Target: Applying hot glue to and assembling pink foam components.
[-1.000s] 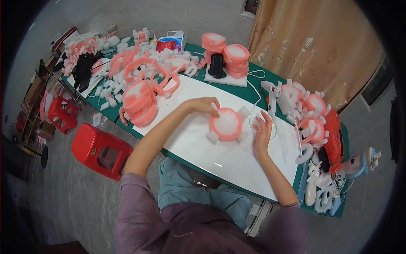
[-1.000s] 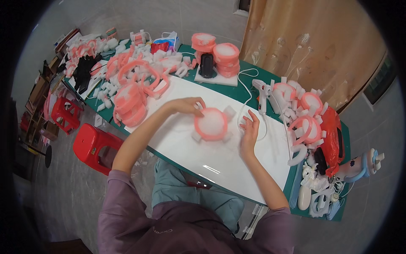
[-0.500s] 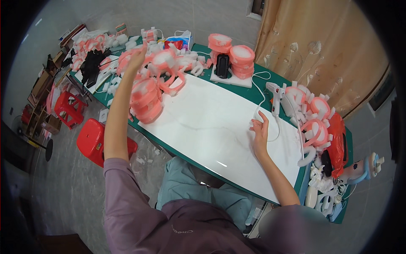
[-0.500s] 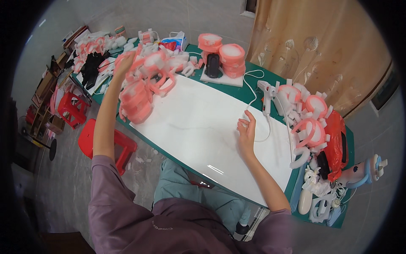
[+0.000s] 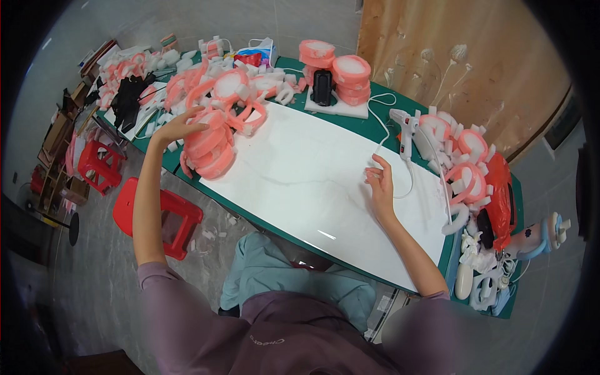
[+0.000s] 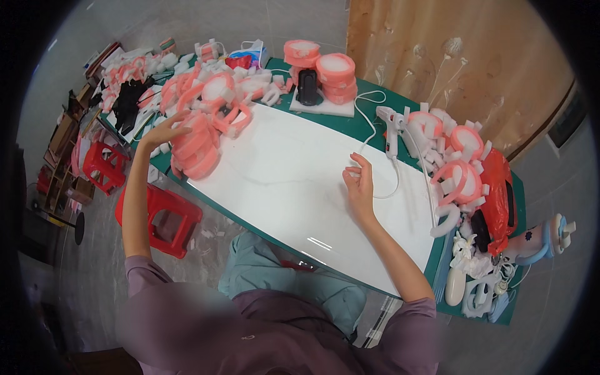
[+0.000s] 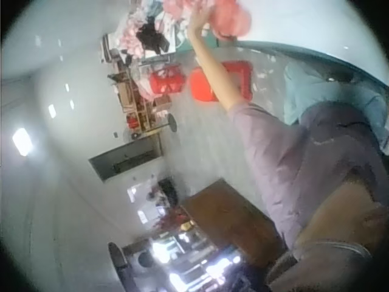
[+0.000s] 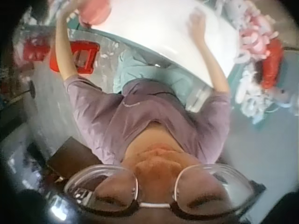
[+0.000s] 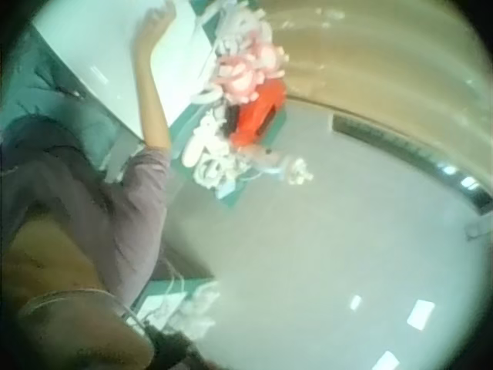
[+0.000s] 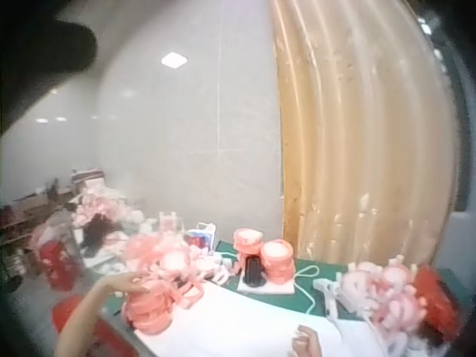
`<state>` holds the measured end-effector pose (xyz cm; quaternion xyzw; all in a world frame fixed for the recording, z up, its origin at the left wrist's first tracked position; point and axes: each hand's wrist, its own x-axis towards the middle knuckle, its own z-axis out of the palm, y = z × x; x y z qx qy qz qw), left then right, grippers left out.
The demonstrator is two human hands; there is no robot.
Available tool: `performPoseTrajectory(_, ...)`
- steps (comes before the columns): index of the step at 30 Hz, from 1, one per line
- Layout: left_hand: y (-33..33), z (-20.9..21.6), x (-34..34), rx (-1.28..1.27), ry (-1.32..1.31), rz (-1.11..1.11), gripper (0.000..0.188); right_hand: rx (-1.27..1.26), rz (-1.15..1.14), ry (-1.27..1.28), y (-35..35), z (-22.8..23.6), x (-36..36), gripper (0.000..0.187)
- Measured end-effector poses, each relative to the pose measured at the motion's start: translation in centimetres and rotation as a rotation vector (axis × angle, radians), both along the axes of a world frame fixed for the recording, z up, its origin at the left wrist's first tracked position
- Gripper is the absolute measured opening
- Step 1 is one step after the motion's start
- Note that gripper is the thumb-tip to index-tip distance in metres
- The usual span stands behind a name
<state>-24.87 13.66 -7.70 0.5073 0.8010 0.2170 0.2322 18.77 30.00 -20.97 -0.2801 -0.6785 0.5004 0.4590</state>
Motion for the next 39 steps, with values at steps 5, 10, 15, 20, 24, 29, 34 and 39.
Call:
performPoseTrajectory(5,-0.2,1.0,0.5,0.265,0.137,0.066,0.075,-0.049,0.003,0.007,-0.2,-0.1,0.2,0.037)
performPoseTrajectory(10,1.2,2.6,2.9,0.691,0.322,0.08,0.073,-0.06,0.0,0.001,-0.2,0.0,0.2,0.037)
performPoseTrajectory(15,3.0,3.6,10.9,0.731,-0.004,-0.09,0.071,-0.066,0.002,-0.022,0.0,-0.1,0.3,0.035)
performPoseTrajectory(20,7.8,-3.3,16.8,0.699,-0.129,-0.3,0.075,-0.043,0.004,0.003,-0.1,0.2,0.3,0.034)
performPoseTrajectory(24,10.0,-12.3,23.4,0.721,0.018,-0.287,0.074,-0.09,0.054,0.048,0.0,-0.1,0.1,0.027)
performPoseTrajectory(29,8.3,-10.9,24.2,0.55,-0.23,-0.055,0.05,0.166,0.016,-0.184,-0.3,0.5,0.0,0.017)
performPoseTrajectory(34,5.1,-11.2,18.3,0.472,0.502,0.386,0.031,0.155,0.013,-0.2,-0.3,0.6,0.1,0.018)
performPoseTrajectory(39,4.5,-13.3,15.4,0.217,0.846,0.413,0.032,0.117,0.047,-0.19,-0.6,0.8,-0.2,0.018)
